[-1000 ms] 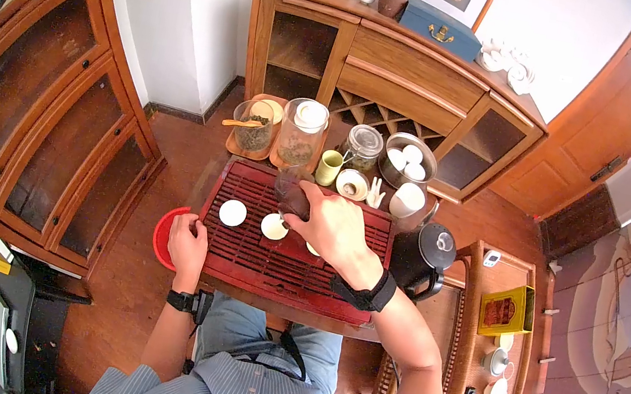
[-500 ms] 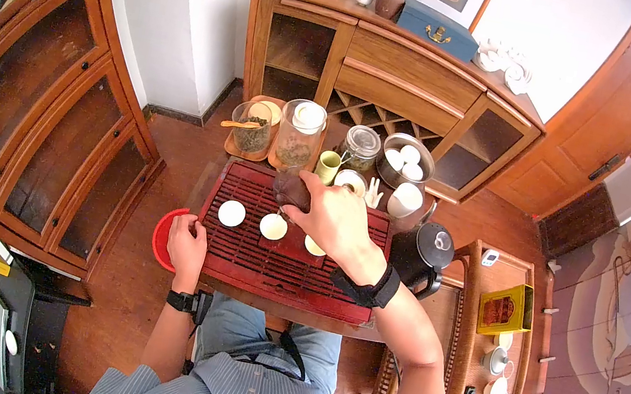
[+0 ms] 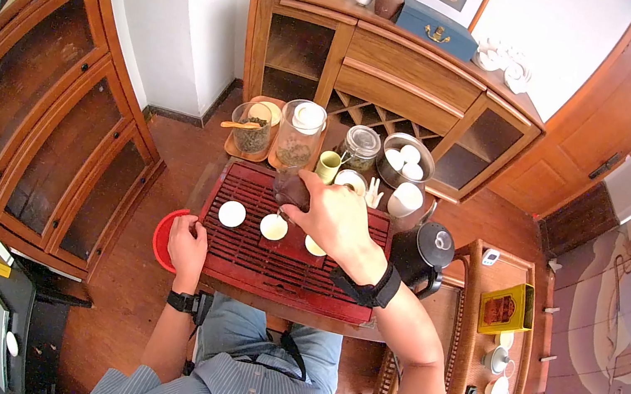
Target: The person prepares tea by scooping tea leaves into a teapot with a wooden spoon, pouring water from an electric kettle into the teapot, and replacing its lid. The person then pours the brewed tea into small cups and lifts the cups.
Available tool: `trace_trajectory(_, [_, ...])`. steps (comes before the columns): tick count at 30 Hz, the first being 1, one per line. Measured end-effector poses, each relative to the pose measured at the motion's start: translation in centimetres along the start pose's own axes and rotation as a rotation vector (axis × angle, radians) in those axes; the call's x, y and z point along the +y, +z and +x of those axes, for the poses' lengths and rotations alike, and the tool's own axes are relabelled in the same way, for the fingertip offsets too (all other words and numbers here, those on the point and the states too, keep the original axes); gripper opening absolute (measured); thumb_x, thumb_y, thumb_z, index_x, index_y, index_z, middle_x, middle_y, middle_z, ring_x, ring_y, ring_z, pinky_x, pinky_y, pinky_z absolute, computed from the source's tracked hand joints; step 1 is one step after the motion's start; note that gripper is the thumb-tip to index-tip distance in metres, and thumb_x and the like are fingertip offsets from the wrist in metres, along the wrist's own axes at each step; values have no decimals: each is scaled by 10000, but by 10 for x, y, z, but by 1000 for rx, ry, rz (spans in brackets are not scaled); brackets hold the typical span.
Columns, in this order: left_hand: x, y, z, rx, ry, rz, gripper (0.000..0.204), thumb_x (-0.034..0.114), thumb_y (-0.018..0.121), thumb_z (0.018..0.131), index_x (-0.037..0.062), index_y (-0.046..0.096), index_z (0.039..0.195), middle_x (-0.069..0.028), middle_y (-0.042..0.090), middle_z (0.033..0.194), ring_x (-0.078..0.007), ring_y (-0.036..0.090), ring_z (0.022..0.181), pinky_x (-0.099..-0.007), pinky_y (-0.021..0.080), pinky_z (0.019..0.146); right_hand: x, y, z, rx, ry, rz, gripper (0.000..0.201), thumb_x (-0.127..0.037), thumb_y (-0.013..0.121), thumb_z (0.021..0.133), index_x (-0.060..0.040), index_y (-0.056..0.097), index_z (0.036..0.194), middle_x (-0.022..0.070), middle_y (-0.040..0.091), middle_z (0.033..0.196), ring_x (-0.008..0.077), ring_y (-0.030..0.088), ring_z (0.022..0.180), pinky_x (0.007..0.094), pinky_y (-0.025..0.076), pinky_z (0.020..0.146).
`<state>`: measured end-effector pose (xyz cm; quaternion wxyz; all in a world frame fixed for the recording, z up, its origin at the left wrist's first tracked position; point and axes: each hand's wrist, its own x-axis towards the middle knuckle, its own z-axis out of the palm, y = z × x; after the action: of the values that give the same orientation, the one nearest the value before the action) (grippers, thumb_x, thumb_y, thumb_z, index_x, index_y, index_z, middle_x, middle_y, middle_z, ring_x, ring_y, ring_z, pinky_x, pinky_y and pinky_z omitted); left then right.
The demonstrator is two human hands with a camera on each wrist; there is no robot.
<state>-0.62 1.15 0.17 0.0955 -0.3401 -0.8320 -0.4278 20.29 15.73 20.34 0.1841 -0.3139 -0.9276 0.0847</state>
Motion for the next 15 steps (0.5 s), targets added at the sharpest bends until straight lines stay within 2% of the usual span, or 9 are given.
trace_trajectory(15, [-4, 3, 0, -14, -7, 12, 117, 100, 620, 852, 14, 602, 929, -150, 615, 917, -356, 605, 895, -457, 498, 772, 1, -2, 3, 26, -25, -25, 549, -370, 789, 747, -69, 636, 1179, 140, 665, 649, 310, 681, 646, 416, 549, 651])
